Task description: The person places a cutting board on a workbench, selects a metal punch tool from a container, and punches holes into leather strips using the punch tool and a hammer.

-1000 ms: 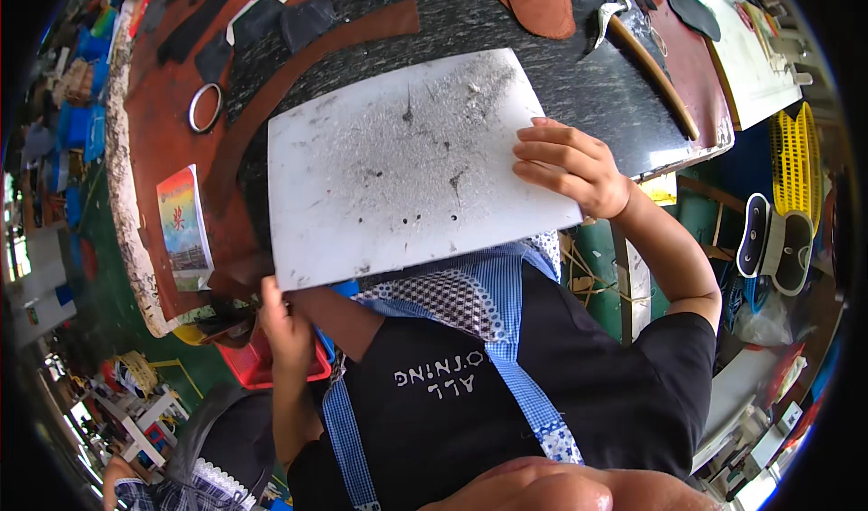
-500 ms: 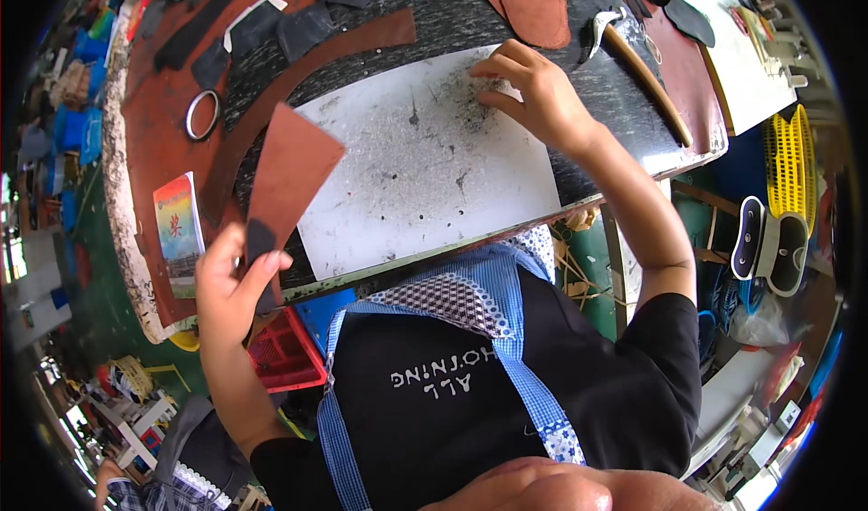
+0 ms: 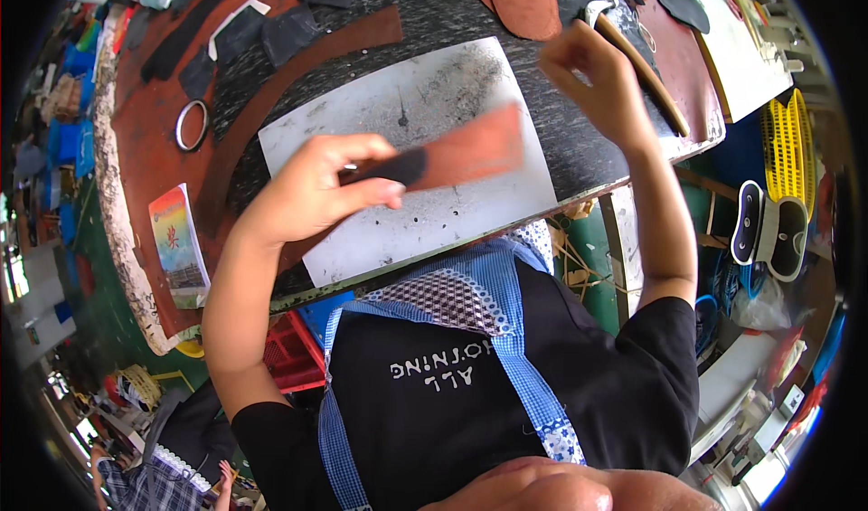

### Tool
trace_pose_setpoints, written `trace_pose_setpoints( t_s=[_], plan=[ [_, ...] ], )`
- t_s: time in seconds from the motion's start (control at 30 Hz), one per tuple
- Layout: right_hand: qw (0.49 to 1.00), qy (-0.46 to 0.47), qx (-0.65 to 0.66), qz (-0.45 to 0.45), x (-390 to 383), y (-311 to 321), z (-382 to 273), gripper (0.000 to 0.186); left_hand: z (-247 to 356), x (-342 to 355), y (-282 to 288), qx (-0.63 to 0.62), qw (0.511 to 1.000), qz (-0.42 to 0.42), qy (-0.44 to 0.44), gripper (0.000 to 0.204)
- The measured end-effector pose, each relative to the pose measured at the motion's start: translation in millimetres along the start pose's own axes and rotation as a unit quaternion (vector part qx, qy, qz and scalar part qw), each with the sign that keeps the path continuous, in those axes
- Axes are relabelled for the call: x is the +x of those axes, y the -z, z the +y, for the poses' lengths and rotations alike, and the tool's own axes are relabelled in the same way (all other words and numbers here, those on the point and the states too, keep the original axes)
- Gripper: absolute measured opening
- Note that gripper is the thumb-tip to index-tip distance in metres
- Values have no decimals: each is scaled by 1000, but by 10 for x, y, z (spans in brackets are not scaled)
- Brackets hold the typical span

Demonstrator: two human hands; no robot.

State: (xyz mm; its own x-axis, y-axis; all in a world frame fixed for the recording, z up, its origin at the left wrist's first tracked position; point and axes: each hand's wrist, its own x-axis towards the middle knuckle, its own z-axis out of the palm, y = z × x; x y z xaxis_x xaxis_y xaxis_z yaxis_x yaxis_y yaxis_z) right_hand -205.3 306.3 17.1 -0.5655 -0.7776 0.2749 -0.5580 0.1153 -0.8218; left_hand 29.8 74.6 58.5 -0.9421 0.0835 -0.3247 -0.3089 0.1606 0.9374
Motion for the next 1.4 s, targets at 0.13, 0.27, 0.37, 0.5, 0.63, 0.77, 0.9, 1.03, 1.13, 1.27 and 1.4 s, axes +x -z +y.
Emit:
trace_pose_setpoints(
  t_s=[0.13,0.27,0.37,0.5,0.63,0.77,0.9,1.03,1.13,1.27,1.4],
  plan=[
    [966,-79,-78,-234,-647,477,-299,13,-114,342,-271,63,998,-21,-16,21],
    [979,52,-147,-130,-1063,251,-457,37,-103,375,-393,310,933,128,-126,37],
    [968,138,-191,-82,-1131,-94,-332,47,-137,353,-366,303,939,128,-101,42],
    [968,172,-178,-39,-810,-297,-24,40,-283,434,-204,295,930,190,-111,44],
    [968,180,-164,-53,-453,-171,-47,35,-162,363,-16,265,928,246,-93,41],
    [972,99,-214,17,-386,209,46,28,-113,202,276,45,959,242,-141,43],
    [917,3,-386,101,-288,647,374,34,191,356,79,-199,952,196,-125,43],
    [851,-34,-518,76,-229,830,792,45,-62,682,107,-472,875,58,-87,30],
    [853,-91,-511,61,-248,801,915,42,-80,723,31,-471,871,113,-79,29],
    [864,-91,-488,78,-232,812,926,36,-186,641,98,-475,864,156,-67,36],
    [869,-78,-481,85,-228,815,990,34,-172,627,135,-495,848,177,-65,32]
  ],
)
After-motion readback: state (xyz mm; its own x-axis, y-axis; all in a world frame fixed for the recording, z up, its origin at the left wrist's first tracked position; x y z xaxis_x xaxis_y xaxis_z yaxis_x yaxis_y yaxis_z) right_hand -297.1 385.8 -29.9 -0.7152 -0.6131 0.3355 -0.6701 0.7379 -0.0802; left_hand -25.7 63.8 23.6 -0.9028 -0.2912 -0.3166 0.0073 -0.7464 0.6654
